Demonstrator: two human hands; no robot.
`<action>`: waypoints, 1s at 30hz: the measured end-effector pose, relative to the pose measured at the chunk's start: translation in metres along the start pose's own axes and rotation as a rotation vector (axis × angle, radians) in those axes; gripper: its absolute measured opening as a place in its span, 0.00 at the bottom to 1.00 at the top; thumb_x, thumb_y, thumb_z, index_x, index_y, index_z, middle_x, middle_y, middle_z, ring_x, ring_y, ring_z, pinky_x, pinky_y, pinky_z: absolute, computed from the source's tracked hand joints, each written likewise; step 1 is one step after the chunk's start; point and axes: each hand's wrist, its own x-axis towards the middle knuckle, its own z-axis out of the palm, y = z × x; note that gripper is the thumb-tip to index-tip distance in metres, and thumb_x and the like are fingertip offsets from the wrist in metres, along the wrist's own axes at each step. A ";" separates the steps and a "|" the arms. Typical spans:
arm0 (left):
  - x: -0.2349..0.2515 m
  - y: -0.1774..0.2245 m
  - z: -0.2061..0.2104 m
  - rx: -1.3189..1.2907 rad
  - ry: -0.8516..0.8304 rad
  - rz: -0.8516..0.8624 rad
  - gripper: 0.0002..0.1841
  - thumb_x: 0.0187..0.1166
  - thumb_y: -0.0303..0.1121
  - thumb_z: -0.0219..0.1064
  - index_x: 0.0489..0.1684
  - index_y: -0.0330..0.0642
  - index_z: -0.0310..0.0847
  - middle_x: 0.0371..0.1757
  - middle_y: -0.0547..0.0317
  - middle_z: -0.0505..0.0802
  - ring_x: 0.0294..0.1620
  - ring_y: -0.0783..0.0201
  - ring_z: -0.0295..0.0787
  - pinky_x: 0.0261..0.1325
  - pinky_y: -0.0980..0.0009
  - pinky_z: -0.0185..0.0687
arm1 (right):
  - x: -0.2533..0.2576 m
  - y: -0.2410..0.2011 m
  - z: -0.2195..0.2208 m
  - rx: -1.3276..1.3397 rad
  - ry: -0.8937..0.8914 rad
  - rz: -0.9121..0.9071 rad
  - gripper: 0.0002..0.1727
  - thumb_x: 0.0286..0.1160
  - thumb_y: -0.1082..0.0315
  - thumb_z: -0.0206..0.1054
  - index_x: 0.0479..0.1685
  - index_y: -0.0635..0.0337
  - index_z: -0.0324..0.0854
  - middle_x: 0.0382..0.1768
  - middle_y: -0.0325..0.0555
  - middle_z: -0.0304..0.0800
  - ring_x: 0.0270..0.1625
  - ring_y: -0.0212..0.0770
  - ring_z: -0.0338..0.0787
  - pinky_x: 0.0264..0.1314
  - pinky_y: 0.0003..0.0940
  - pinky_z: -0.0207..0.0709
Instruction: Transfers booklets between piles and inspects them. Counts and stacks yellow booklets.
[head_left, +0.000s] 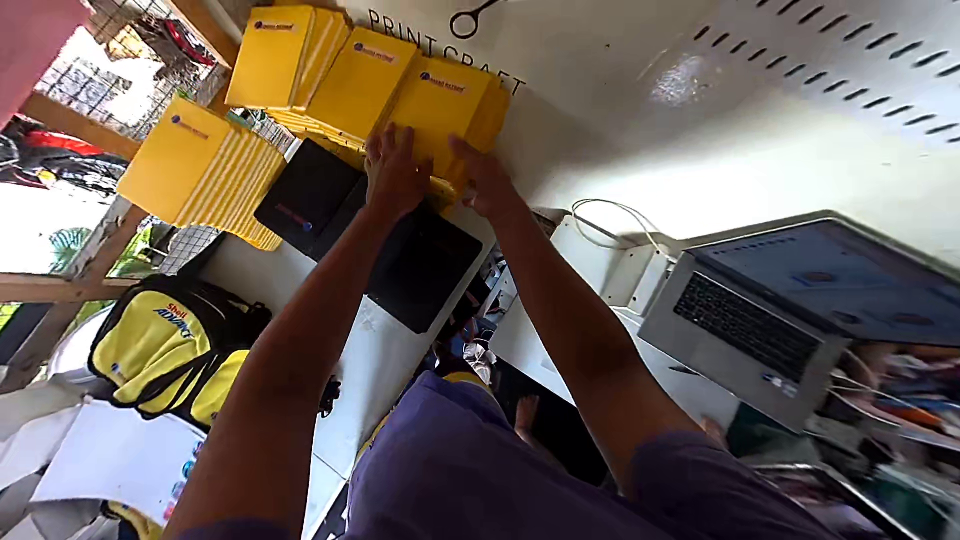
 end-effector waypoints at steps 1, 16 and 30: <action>-0.001 0.001 0.005 0.037 0.019 -0.002 0.34 0.86 0.56 0.56 0.87 0.48 0.67 0.92 0.41 0.64 0.92 0.31 0.49 0.85 0.30 0.55 | 0.000 0.001 0.002 -0.003 0.008 -0.007 0.59 0.56 0.35 0.82 0.90 0.50 0.58 0.77 0.57 0.77 0.78 0.57 0.78 0.71 0.67 0.77; -0.011 -0.007 0.013 -0.333 0.174 -0.230 0.47 0.80 0.50 0.67 0.94 0.39 0.42 0.82 0.34 0.73 0.79 0.43 0.76 0.78 0.47 0.77 | 0.026 0.011 -0.001 0.102 -0.022 0.190 0.57 0.55 0.28 0.77 0.86 0.47 0.64 0.79 0.54 0.76 0.79 0.55 0.78 0.73 0.61 0.78; -0.022 -0.011 0.012 -0.389 0.142 -0.185 0.45 0.84 0.52 0.63 0.95 0.40 0.42 0.88 0.38 0.69 0.88 0.45 0.67 0.86 0.47 0.67 | 0.024 0.017 -0.025 0.089 -0.039 0.181 0.55 0.57 0.27 0.76 0.87 0.44 0.63 0.82 0.49 0.74 0.83 0.54 0.74 0.75 0.65 0.73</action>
